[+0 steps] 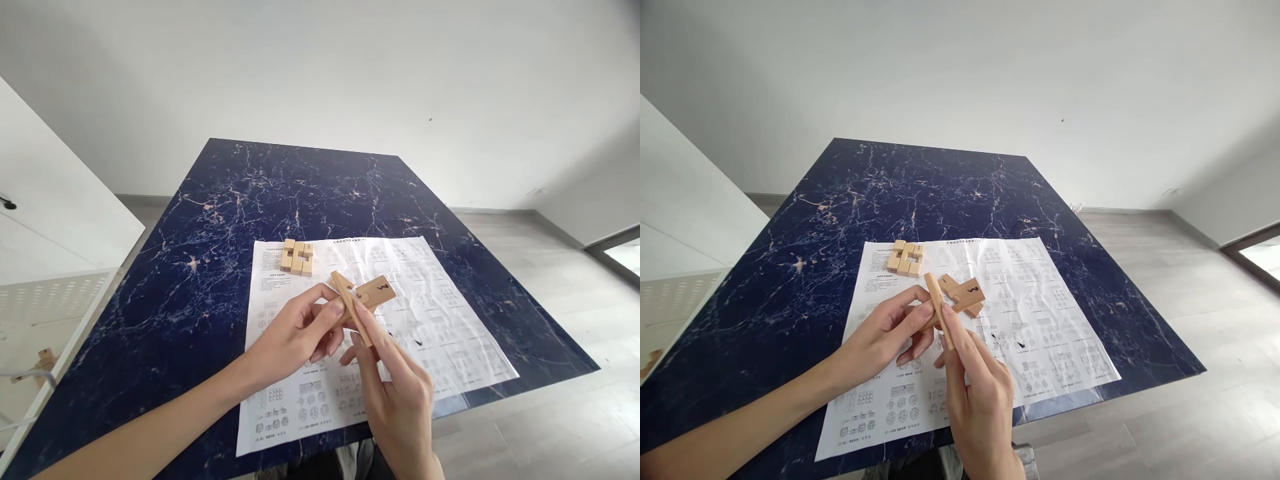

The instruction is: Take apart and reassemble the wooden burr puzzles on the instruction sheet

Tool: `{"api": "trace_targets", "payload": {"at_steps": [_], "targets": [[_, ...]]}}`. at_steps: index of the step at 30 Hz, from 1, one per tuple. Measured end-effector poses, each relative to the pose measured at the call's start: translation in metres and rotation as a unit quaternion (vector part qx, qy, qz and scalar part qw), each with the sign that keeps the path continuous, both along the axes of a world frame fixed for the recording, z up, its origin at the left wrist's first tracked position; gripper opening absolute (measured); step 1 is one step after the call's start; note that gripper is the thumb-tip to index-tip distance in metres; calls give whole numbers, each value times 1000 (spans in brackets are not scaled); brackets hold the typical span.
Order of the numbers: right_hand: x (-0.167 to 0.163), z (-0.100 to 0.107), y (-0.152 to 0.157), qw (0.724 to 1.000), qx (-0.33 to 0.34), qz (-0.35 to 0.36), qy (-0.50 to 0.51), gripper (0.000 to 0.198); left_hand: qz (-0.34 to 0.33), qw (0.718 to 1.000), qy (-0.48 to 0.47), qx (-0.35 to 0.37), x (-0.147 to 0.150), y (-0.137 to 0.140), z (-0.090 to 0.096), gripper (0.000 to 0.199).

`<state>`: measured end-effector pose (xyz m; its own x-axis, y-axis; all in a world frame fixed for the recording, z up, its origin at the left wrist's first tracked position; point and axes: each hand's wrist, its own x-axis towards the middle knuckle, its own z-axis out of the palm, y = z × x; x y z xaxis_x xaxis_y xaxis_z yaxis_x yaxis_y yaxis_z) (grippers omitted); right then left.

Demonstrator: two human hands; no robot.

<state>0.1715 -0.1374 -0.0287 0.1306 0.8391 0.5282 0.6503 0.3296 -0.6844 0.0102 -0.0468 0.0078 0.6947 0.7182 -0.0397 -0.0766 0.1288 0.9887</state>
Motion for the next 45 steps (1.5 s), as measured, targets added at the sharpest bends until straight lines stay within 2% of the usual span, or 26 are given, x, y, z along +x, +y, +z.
{"api": "trace_targets", "payload": {"at_steps": [5, 7, 9, 11, 14, 17, 21, 25, 31, 34, 37, 39, 41, 45], "targets": [[13, 3, -2, 999, 6, 21, -35, 60, 42, 999, -18, -11, 1, 2, 0, 33], [22, 8, -1, 999, 21, 2, -44, 52, 73, 997, -19, -18, 2, 3, -1, 34], [33, 14, 4, 997, 26, -29, -63, 33, 97, 995, -15, -24, 2, 3, -3, 34], [44, 18, 13, 994, -11, -57, -94, 19, 108, 994, -12, -26, 1, 3, -4, 32], [54, 19, 28, 985, -74, -79, -135, 24, 114, 993, -9, -25, 1, 2, -4, 32], [56, 13, 41, 978, -127, -74, -147, 32, 114, 993, -3, -23, 0, 1, -5, 34], [53, 7, 51, 974, -176, -49, -135, 27, 109, 994, 3, -30, 0, 1, -6, 39], [52, 11, 54, 972, -204, -33, -113, 22, 101, 994, 6, -29, 1, 0, -6, 42], [54, 18, 51, 970, -240, -24, -43, 11, 79, 996, 16, -25, 1, -1, -7, 44], [59, 20, 48, 973, -226, -33, 20, 22, 67, 997, 16, -22, 1, -2, -8, 45], [68, 26, 46, 970, -200, -30, 137, 33, 53, 998, 28, -5, 1, -4, -6, 47], [72, 33, 44, 951, -194, -6, 241, 35, 37, 998, 43, 13, 1, -5, -3, 48], [72, 40, 41, 921, -197, 29, 335, 34, 18, 998, 57, 31, 1, -6, -1, 48], [64, 50, 31, 874, -239, 87, 415, 33, -10, 997, 62, 40, 1, -6, 0, 49]]}}
